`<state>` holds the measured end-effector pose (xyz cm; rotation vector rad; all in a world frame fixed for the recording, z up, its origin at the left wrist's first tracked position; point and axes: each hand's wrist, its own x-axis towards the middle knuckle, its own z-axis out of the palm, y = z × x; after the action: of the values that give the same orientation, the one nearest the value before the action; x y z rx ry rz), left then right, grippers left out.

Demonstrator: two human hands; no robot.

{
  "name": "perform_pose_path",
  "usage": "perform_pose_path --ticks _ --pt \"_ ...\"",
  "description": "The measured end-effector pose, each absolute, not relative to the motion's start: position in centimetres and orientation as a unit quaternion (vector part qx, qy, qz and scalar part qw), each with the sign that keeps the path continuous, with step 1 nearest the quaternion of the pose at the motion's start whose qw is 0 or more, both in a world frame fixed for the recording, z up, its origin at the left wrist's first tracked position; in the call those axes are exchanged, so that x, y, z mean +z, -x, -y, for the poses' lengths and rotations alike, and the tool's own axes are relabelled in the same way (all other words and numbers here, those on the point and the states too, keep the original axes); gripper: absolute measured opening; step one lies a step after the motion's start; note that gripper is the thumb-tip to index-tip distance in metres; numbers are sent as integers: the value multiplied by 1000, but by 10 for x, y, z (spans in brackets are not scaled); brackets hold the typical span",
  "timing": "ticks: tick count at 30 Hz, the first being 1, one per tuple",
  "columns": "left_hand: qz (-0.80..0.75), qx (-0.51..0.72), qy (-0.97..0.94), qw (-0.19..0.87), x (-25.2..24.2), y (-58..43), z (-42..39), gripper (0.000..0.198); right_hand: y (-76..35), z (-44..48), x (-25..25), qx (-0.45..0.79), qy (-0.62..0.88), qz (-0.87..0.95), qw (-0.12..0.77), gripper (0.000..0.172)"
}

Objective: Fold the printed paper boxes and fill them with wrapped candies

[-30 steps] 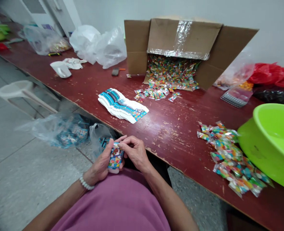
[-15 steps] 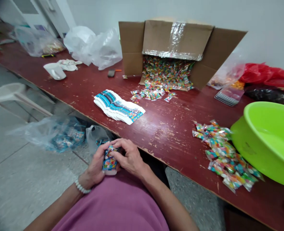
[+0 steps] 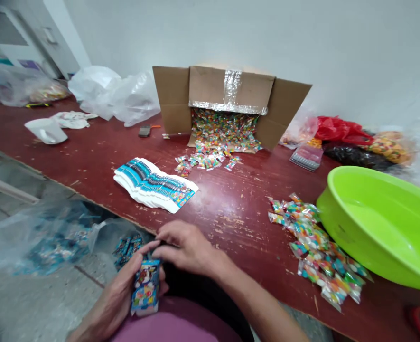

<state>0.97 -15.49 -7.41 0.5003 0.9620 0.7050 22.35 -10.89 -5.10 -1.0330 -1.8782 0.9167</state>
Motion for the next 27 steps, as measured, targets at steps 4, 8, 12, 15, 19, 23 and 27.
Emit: perform_pose_path --ticks 4,8,12,15,19,23,27 --pt "-489 336 -208 777 -89 2 153 66 -313 10 -46 112 676 657 313 26" --pt "-560 311 -249 726 -97 24 141 64 -379 -60 -68 65 741 611 272 40" --pt "-587 204 -377 687 -92 63 124 64 -387 -65 -100 60 743 615 256 36" --pt "-554 69 -449 698 -95 93 112 60 -380 -53 -111 55 738 613 276 25" --pt "-472 -72 -482 735 -103 113 104 54 -377 -35 -105 64 732 589 336 21" --pt "-439 16 -474 763 -91 99 103 44 -362 2 -86 86 726 543 413 30" --pt "-466 145 -424 763 -66 57 106 47 -314 58 -63 335 628 459 532 35"
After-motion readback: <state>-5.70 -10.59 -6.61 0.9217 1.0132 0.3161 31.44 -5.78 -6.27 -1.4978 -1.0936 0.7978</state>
